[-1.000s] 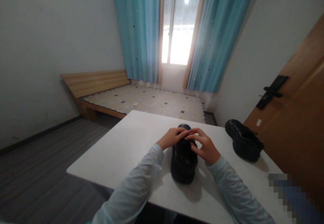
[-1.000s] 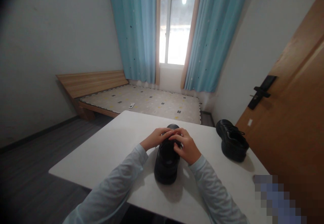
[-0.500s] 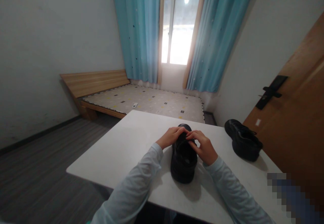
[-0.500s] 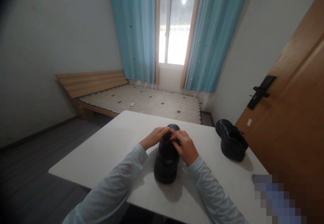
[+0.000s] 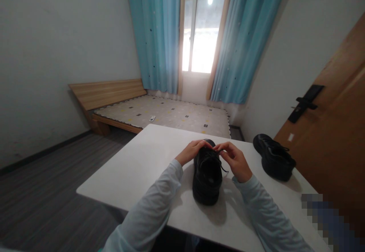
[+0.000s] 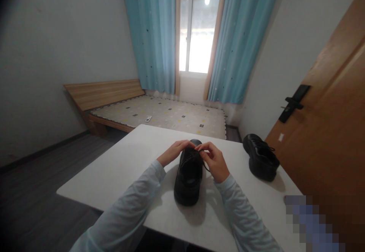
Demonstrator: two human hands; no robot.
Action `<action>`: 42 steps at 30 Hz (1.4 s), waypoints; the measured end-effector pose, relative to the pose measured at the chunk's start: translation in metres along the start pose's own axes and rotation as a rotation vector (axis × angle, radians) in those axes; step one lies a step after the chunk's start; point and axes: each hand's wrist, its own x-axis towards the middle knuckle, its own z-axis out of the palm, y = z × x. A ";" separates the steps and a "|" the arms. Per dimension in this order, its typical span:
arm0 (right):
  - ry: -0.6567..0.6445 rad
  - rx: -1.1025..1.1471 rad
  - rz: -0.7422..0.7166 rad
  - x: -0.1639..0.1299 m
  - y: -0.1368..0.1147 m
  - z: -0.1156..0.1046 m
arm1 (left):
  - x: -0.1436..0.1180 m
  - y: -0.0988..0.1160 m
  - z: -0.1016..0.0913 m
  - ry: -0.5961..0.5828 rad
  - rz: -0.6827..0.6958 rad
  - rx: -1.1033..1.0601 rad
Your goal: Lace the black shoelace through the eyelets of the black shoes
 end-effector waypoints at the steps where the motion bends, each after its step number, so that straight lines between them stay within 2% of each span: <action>1: 0.022 0.023 0.003 0.001 -0.001 -0.002 | 0.000 0.000 0.000 -0.002 -0.001 -0.010; 5: 0.102 0.082 0.041 0.002 -0.001 -0.008 | -0.001 0.002 -0.001 0.018 -0.012 -0.054; 11: 0.191 0.261 0.121 0.004 0.002 -0.011 | 0.000 -0.001 -0.005 0.248 -0.029 -0.052; 13: 0.225 0.349 0.155 0.005 0.003 -0.013 | 0.001 -0.003 -0.007 0.291 -0.048 -0.020; 19: 0.279 0.494 0.310 0.008 0.007 -0.022 | 0.001 -0.010 -0.010 0.275 -0.110 0.047; 23: 0.284 0.365 0.448 0.007 0.009 -0.031 | 0.000 -0.009 -0.011 0.260 -0.122 0.048; 28: 0.179 -0.044 0.587 0.006 0.022 -0.043 | -0.002 -0.006 -0.011 0.224 -0.152 0.037; 30: 0.144 -0.223 0.536 0.006 0.028 -0.045 | -0.002 -0.007 -0.011 0.192 -0.146 0.044; 32: 0.111 -0.300 0.432 0.006 0.031 -0.044 | -0.001 -0.009 -0.011 0.152 -0.130 0.061; 36: -0.006 -0.241 0.293 0.005 0.027 -0.036 | -0.002 -0.009 -0.010 0.050 -0.124 0.038; 42: -0.116 -0.217 0.248 0.005 0.022 -0.024 | -0.004 -0.002 -0.010 -0.028 -0.120 0.086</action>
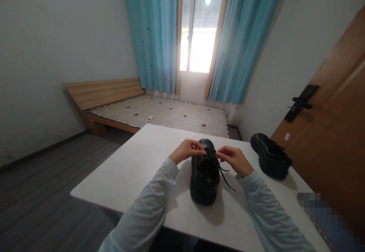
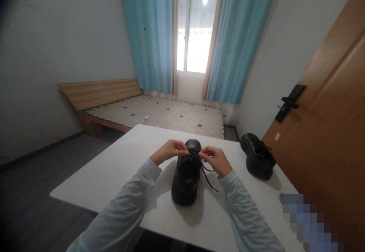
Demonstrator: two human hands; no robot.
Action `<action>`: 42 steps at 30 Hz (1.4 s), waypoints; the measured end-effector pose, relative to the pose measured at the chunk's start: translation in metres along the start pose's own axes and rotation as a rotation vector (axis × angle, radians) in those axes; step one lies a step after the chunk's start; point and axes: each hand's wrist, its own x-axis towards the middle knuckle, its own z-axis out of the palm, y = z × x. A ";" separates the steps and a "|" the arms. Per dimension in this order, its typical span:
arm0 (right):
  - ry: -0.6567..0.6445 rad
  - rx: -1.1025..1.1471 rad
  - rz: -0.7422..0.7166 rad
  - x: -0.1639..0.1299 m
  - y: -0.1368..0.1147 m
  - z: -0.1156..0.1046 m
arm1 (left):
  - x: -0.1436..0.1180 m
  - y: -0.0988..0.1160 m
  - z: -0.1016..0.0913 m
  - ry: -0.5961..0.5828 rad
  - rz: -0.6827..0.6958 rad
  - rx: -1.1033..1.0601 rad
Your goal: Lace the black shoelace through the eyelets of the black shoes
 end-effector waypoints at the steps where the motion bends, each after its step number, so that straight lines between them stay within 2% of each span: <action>1: -0.009 0.001 0.003 0.000 0.001 0.002 | 0.000 0.000 0.000 -0.009 0.001 0.008; 9: -0.027 0.020 0.030 0.002 0.008 0.008 | -0.002 0.001 -0.001 -0.045 0.023 0.058; 15: 0.032 0.006 0.025 0.001 0.003 0.014 | -0.001 0.001 -0.001 -0.042 0.011 0.077; 21: 0.103 -0.049 -0.028 0.002 0.000 0.017 | -0.001 0.003 0.001 -0.030 -0.020 0.077; 30: 0.063 -0.108 -0.070 0.005 -0.004 0.017 | 0.001 0.002 0.003 -0.120 0.035 0.044; 42: 0.141 -0.238 -0.236 0.004 -0.008 0.027 | 0.000 0.008 0.003 -0.097 0.073 0.076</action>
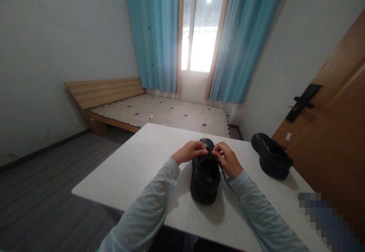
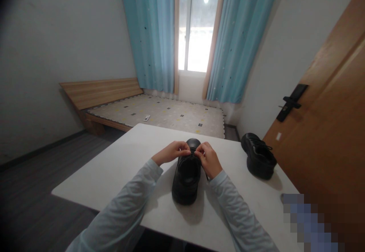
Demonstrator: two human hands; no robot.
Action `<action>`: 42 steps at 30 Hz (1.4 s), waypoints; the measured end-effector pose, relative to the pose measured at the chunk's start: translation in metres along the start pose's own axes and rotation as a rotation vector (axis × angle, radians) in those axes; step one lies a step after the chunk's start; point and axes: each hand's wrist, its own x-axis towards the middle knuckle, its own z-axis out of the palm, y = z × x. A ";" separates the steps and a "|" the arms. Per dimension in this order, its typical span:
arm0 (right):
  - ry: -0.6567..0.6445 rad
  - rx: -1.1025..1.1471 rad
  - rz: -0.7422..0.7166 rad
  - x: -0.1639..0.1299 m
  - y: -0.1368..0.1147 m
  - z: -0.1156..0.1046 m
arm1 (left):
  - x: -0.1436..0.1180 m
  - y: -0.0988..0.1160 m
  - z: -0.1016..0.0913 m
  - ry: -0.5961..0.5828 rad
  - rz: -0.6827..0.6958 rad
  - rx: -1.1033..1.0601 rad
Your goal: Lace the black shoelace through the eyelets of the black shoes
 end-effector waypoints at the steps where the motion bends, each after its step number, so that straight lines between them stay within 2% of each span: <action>1: 0.004 -0.006 -0.005 0.000 0.000 0.000 | 0.000 0.001 0.000 0.002 0.004 0.003; 11: 0.039 -0.046 0.021 0.001 0.001 0.004 | 0.001 0.000 0.008 0.092 0.006 0.065; 14: 0.035 -0.041 0.032 0.000 0.002 0.003 | 0.002 0.002 0.007 0.088 -0.018 0.062; 20: -0.073 0.078 0.090 0.000 0.005 -0.007 | 0.000 0.001 -0.002 0.095 -0.072 0.076; 24: -0.119 0.122 0.128 -0.001 0.006 -0.011 | -0.001 -0.005 -0.003 0.037 -0.056 0.063; 34: -0.058 0.139 0.135 -0.001 0.007 -0.006 | 0.001 -0.003 0.002 0.008 -0.038 -0.019; 42: -0.016 0.113 0.140 -0.001 0.008 -0.004 | 0.000 0.003 0.004 0.115 -0.040 0.024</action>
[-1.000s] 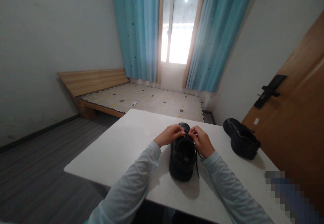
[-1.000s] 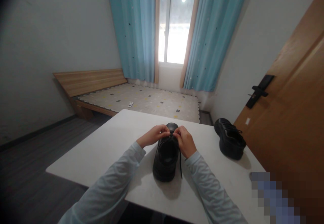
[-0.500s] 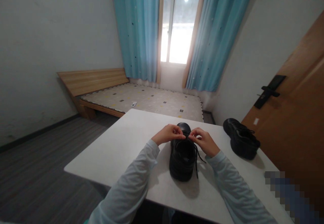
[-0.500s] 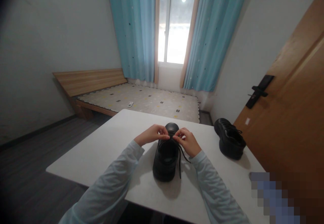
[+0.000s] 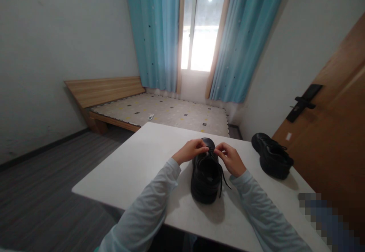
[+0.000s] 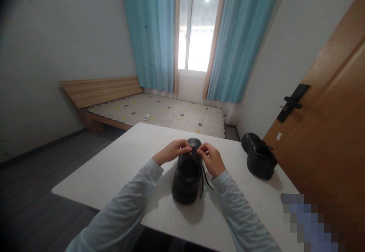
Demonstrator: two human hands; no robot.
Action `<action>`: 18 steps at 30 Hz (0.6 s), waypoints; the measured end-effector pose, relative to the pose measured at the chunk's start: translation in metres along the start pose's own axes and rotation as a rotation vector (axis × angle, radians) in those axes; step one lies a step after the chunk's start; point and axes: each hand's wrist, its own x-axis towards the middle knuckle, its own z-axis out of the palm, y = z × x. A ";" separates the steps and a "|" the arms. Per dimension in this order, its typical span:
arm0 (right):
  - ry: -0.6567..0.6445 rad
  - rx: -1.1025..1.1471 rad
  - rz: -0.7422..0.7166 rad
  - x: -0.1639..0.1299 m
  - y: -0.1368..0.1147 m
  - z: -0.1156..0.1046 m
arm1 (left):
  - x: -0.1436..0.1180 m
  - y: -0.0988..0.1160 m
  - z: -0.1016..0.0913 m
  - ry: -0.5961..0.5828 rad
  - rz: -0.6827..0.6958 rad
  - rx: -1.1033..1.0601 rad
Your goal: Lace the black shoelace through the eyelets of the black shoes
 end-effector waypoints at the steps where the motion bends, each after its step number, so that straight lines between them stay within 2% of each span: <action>1: 0.010 0.002 -0.004 0.000 0.000 0.000 | 0.000 0.000 0.001 0.015 0.001 0.009; 7: 0.057 0.025 -0.019 0.000 -0.001 0.002 | 0.000 0.004 0.002 0.079 0.008 0.038; 12: 0.009 0.244 0.038 0.001 -0.001 0.003 | -0.001 0.006 0.002 0.082 0.005 -0.111; 18: -0.044 0.454 0.165 0.001 0.002 0.004 | -0.002 0.001 0.002 -0.093 -0.047 -0.445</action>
